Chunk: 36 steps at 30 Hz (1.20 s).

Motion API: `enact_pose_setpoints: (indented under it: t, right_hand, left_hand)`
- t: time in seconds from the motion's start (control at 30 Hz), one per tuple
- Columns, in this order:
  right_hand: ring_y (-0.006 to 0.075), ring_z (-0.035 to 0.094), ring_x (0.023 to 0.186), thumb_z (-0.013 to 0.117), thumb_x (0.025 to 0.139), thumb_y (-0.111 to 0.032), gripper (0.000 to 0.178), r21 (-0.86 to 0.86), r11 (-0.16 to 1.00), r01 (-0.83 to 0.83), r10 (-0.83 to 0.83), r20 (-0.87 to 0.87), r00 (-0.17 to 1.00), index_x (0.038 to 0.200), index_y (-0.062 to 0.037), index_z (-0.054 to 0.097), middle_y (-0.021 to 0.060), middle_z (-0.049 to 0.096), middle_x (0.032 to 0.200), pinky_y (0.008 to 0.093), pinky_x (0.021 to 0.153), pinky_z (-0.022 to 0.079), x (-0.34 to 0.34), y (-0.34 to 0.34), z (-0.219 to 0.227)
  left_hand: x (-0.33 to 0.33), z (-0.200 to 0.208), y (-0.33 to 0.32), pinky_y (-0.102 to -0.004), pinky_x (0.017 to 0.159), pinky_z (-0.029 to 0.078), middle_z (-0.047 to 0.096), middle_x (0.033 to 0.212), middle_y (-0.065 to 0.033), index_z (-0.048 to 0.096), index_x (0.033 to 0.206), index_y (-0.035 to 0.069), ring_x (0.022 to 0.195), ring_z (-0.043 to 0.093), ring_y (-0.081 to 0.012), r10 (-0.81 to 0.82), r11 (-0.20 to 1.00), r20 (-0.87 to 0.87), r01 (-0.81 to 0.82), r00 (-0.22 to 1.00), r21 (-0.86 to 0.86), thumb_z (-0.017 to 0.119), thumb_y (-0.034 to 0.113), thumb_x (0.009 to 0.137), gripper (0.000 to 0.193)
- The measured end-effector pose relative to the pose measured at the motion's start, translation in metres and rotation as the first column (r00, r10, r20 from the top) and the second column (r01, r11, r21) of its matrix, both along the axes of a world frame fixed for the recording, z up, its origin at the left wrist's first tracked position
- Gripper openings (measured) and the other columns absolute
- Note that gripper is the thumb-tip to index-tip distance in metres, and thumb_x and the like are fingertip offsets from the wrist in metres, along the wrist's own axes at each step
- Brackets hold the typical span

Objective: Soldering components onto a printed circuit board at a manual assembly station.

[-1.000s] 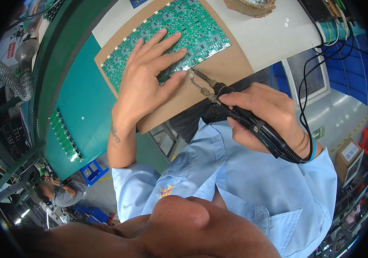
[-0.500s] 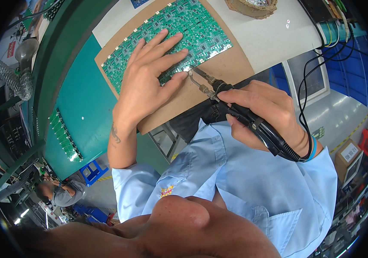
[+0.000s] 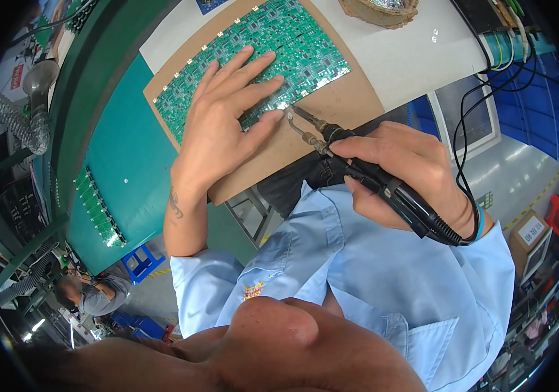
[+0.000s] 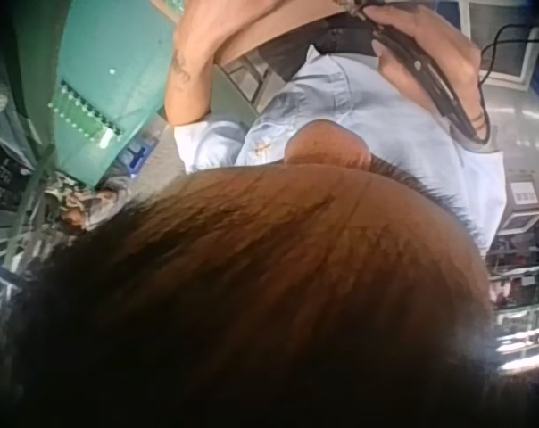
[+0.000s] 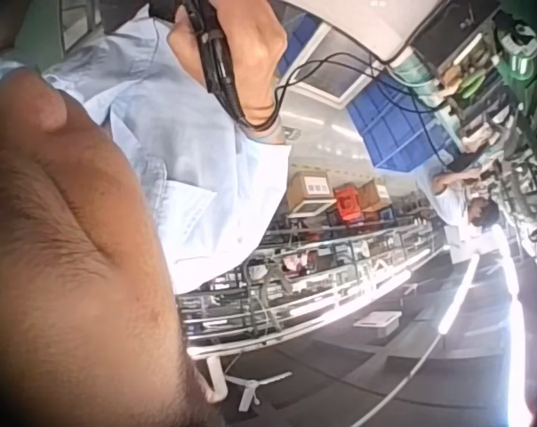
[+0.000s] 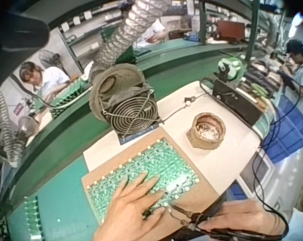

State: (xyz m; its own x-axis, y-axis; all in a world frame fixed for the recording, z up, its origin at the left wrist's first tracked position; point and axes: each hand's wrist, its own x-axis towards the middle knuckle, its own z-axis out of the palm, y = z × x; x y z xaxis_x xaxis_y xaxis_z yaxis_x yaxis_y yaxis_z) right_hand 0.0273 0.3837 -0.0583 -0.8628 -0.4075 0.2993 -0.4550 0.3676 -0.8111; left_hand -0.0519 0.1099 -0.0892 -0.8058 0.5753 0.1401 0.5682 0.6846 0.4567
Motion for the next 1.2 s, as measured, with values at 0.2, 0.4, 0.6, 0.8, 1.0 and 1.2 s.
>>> enact_pose_setpoints:
  t: [0.2,0.4,0.6,0.8,1.0,1.2]
  right_hand:
    - [0.0234,0.060,0.064,0.076,0.066,0.006,0.047,-0.050,0.998,0.041,-0.042,-0.021,0.999,0.113,0.0047,0.076,0.0100,0.070,0.078,0.0313,0.060,0.049,0.000,0.005,0.001]
    - [0.0232,0.066,0.076,0.076,0.078,-0.002,0.044,-0.058,0.981,0.186,-0.188,-0.028,0.982,0.121,0.0038,0.073,0.0134,0.074,0.093,0.0316,0.070,0.052,-0.009,0.028,-0.009]
    - [0.0227,0.073,0.100,0.074,0.098,-0.008,0.040,-0.230,0.846,0.481,-0.526,-0.211,0.824,0.136,0.0008,0.069,0.0146,0.077,0.113,0.0312,0.089,0.057,-0.037,0.039,-0.038]
    - [0.0231,0.074,0.106,0.072,0.100,-0.008,0.038,-0.166,0.812,0.560,-0.576,-0.065,0.815,0.137,-0.0001,0.067,0.0157,0.077,0.116,0.0325,0.092,0.057,-0.048,0.040,-0.046]
    - [0.0214,0.071,0.085,0.072,0.094,-0.007,0.036,-0.200,0.925,0.322,-0.356,-0.165,0.920,0.128,0.0041,0.071,0.0165,0.076,0.104,0.0306,0.076,0.055,-0.020,0.034,-0.024]
    - [0.0225,0.066,0.074,0.074,0.086,-0.009,0.037,-0.119,0.981,0.152,-0.162,-0.082,0.983,0.121,0.0043,0.073,0.0157,0.074,0.092,0.0318,0.068,0.052,0.002,0.020,-0.005]
  left_hand:
    - [-0.001,0.001,0.000,-0.0574,0.129,0.033,0.068,0.148,0.0006,0.081,0.122,0.015,0.150,0.052,-0.0278,0.001,1.000,0.008,-0.001,1.000,-0.003,0.082,0.018,0.085,0.037]
    - [0.001,0.002,-0.002,-0.0571,0.129,0.032,0.068,0.149,0.0003,0.081,0.122,0.015,0.151,0.051,-0.0277,0.010,1.000,0.015,-0.010,1.000,-0.014,0.082,0.018,0.085,0.038]
    - [-0.001,0.001,0.001,-0.0567,0.130,0.031,0.068,0.150,-0.0008,0.081,0.123,0.015,0.152,0.050,-0.0277,-0.005,1.000,0.036,0.005,0.999,0.002,0.082,0.018,0.084,0.039]
    - [0.001,0.001,0.000,-0.0560,0.130,0.031,0.068,0.149,-0.0018,0.081,0.123,0.014,0.152,0.051,-0.0278,0.005,1.000,0.036,-0.005,0.999,0.002,0.083,0.017,0.084,0.040]
    - [0.000,0.000,-0.006,-0.0552,0.129,0.033,0.070,0.147,-0.0023,0.081,0.119,0.013,0.150,0.053,-0.0277,0.001,1.000,-0.007,-0.001,1.000,-0.009,0.083,0.018,0.084,0.035]
    - [0.005,0.003,-0.008,-0.0546,0.128,0.035,0.071,0.145,-0.0016,0.081,0.114,0.012,0.148,0.055,-0.0274,-0.009,0.999,-0.036,0.007,0.999,-0.046,0.082,0.018,0.087,0.027]
